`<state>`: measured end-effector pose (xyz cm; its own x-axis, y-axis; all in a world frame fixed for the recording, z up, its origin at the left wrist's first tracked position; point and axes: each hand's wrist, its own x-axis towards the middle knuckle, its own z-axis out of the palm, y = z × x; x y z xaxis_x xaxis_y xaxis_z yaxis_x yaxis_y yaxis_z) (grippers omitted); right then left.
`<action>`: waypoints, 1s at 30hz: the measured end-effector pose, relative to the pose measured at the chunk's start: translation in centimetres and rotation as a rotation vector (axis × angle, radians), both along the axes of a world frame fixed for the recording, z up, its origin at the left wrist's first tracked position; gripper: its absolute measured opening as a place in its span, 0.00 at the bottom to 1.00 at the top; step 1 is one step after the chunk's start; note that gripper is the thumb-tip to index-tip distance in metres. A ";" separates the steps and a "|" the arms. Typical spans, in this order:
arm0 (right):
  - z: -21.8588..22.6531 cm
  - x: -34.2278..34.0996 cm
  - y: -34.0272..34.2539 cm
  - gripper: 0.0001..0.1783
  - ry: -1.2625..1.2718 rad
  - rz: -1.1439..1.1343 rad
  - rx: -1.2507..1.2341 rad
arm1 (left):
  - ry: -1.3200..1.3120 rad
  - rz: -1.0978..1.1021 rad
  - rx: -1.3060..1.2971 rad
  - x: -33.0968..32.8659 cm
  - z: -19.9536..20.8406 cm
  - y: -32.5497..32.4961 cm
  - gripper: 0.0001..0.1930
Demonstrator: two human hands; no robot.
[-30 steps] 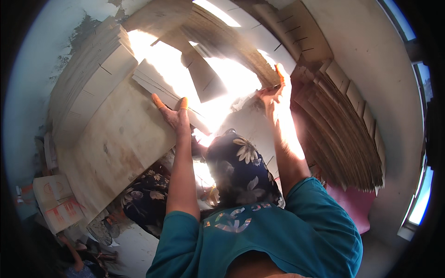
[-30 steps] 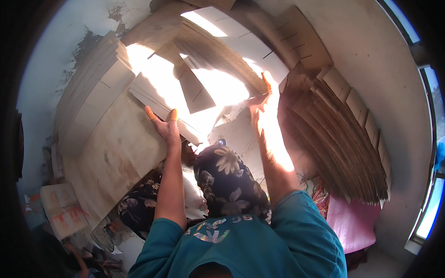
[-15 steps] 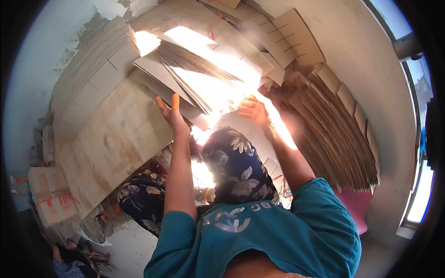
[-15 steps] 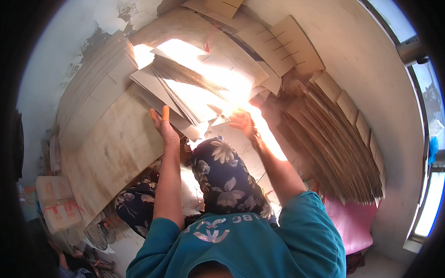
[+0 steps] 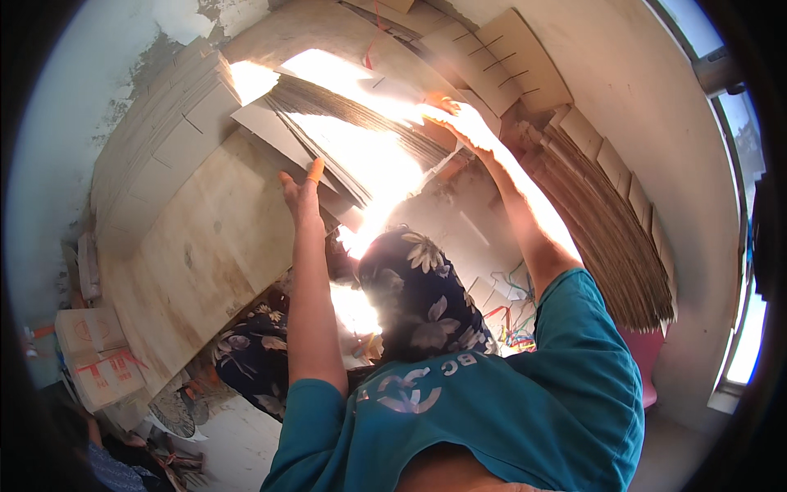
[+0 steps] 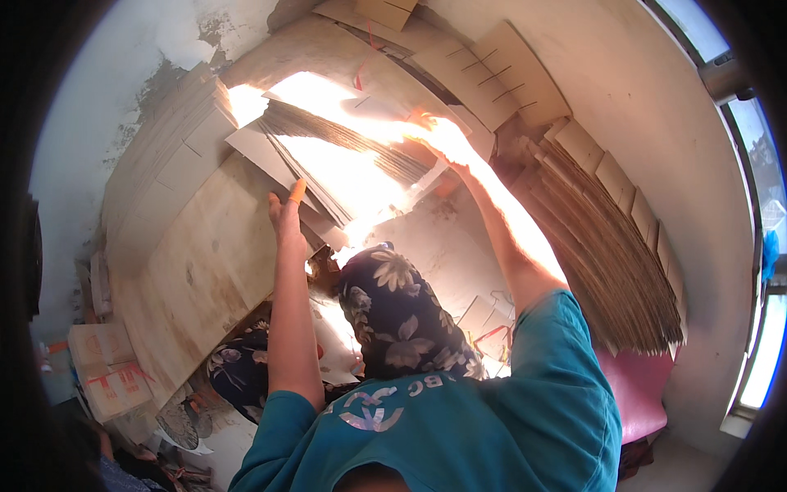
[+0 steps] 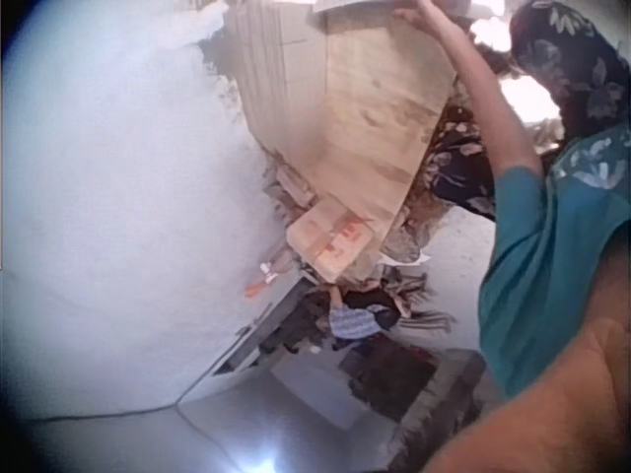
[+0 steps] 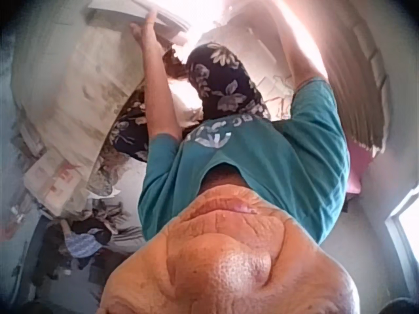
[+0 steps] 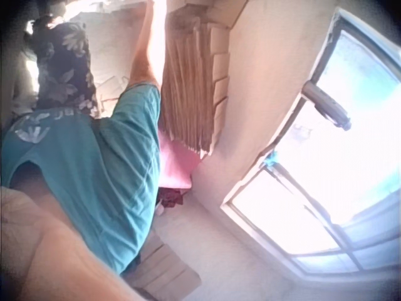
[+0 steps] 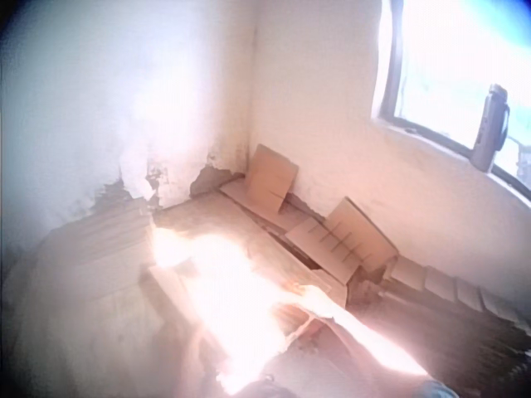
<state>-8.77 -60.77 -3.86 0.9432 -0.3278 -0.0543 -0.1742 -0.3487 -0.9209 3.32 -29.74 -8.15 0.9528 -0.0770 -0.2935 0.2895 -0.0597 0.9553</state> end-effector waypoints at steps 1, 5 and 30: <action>0.4 0.4 0.1 0.40 0.118 -0.010 -0.017 | 0.002 -0.039 -0.054 -0.4 1.3 -0.4 0.55; 1.5 0.8 0.9 0.29 0.139 -0.014 -0.088 | 0.002 -0.148 -0.244 0.4 1.4 -1.2 0.46; 0.5 -0.4 -5.6 0.23 0.184 -0.474 -0.890 | -0.571 -0.007 0.160 -2.5 -5.0 0.7 0.34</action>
